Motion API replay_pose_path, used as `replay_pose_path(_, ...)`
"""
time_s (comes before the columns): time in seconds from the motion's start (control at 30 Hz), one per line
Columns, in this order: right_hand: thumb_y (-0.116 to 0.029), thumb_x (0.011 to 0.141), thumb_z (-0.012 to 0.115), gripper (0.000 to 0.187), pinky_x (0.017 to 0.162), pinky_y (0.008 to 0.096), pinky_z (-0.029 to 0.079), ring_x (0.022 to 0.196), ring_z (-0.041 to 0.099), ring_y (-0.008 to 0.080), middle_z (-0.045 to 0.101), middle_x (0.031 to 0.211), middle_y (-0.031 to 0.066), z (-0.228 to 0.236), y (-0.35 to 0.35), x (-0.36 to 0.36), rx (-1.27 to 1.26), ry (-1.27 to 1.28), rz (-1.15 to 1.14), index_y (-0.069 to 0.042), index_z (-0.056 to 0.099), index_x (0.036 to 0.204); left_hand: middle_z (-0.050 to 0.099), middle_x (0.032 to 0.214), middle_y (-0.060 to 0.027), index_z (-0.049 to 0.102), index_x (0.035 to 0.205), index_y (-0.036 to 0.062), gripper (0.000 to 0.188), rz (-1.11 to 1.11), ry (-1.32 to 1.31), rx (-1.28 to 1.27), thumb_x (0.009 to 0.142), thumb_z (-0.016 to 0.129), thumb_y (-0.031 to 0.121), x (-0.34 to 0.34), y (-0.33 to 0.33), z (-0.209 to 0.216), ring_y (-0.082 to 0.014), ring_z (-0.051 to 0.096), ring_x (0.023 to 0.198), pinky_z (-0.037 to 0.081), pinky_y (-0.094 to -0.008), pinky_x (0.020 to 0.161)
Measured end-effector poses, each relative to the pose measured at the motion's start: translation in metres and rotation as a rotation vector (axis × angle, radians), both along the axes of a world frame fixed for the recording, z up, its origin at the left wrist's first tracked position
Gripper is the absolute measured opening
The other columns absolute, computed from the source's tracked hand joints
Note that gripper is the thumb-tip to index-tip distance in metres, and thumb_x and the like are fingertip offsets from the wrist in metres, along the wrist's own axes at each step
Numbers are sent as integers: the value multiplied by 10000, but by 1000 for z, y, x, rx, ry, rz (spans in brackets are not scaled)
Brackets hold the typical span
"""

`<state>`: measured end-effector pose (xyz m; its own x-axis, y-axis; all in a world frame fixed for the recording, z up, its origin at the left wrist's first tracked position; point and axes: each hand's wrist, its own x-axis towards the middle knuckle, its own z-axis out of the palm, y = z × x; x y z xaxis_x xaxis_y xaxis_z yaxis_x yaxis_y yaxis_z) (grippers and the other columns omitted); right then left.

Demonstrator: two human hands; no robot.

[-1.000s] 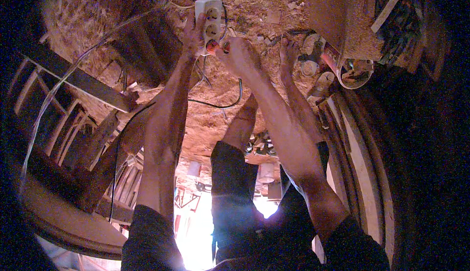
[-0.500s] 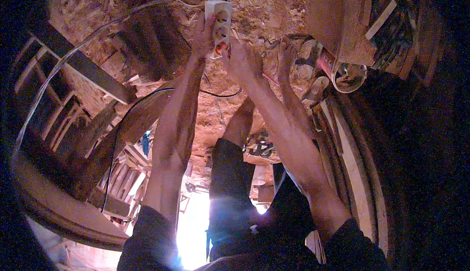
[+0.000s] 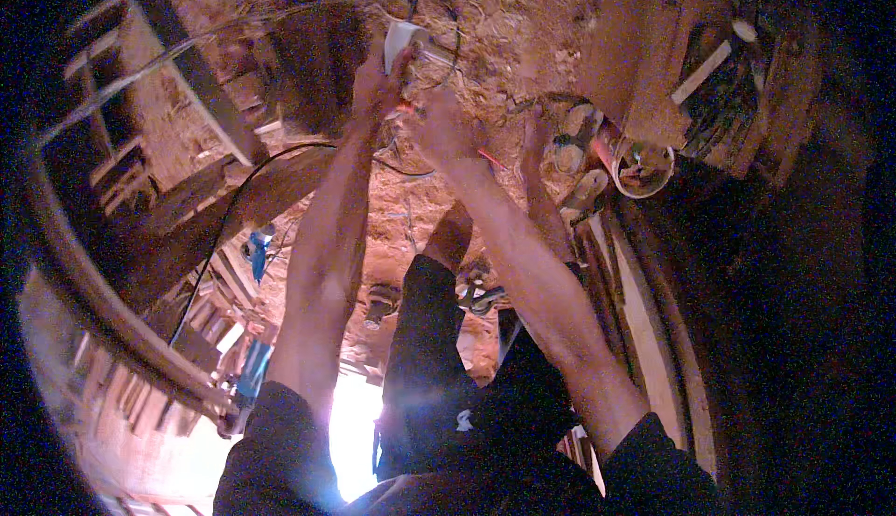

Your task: The person retrieves a red voltage tester from a bucket and uses it to test an electrical wire connected to a wooden board. The person repeatedly touches the tester to the wire while another person works in the background.

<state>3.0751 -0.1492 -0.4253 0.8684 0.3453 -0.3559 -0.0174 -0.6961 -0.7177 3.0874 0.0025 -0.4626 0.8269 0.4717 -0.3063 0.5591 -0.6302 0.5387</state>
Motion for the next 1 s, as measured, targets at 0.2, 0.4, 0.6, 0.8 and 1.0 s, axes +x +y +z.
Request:
replay_pose_path(0.2, -237, 913, 580, 333, 762, 386, 508, 903, 611, 295, 602, 1019, 147, 75, -63, 36, 276, 244, -153, -27, 522, 1164, 560, 1204, -292, 468, 1342, 18, 602, 517, 143, 39, 910, 542, 431, -66, -41, 41, -439, 560, 1077, 439, -504, 928)
replay_pose_path(0.4, -187, 976, 502, 245, 670, 315, 467, 798, 553, 178, 578, 926, 84, 243, -165, 58, 592, 444, -440, -51, 530, 1178, 505, 1306, -288, 483, 1327, 5, 554, 229, 152, -447, 933, 498, 394, -193, -165, 163, -430, 499, 1202, 385, -496, 1030)
replay_pose_path(0.6, -205, 1005, 503, 197, 669, 268, 447, 768, 535, 119, 555, 937, 62, 285, -228, 74, 303, -314, 179, -51, 585, 1095, 642, 1155, -211, 613, 1195, 47, 473, 224, 365, -459, 892, 589, 409, -296, -187, 318, -388, 632, 1016, 494, -471, 895)
replay_pose_path(0.8, -211, 1001, 529, 206, 657, 278, 442, 762, 536, 104, 554, 845, 38, 401, -170, 52, 315, -331, 388, -24, 613, 977, 710, 951, -172, 638, 1160, 69, 436, 655, 363, -396, 857, 635, 382, -419, -159, 312, -326, 685, 857, 529, -421, 807)
replay_pose_path(1.0, -237, 949, 612, 274, 653, 317, 508, 800, 627, 165, 677, 944, 84, 549, -86, -31, 443, 80, 332, -37, 583, 1134, 705, 1001, -180, 662, 1127, 99, 379, 1222, 55, -295, 862, 619, 366, -555, -182, 295, -328, 672, 964, 526, -415, 835)
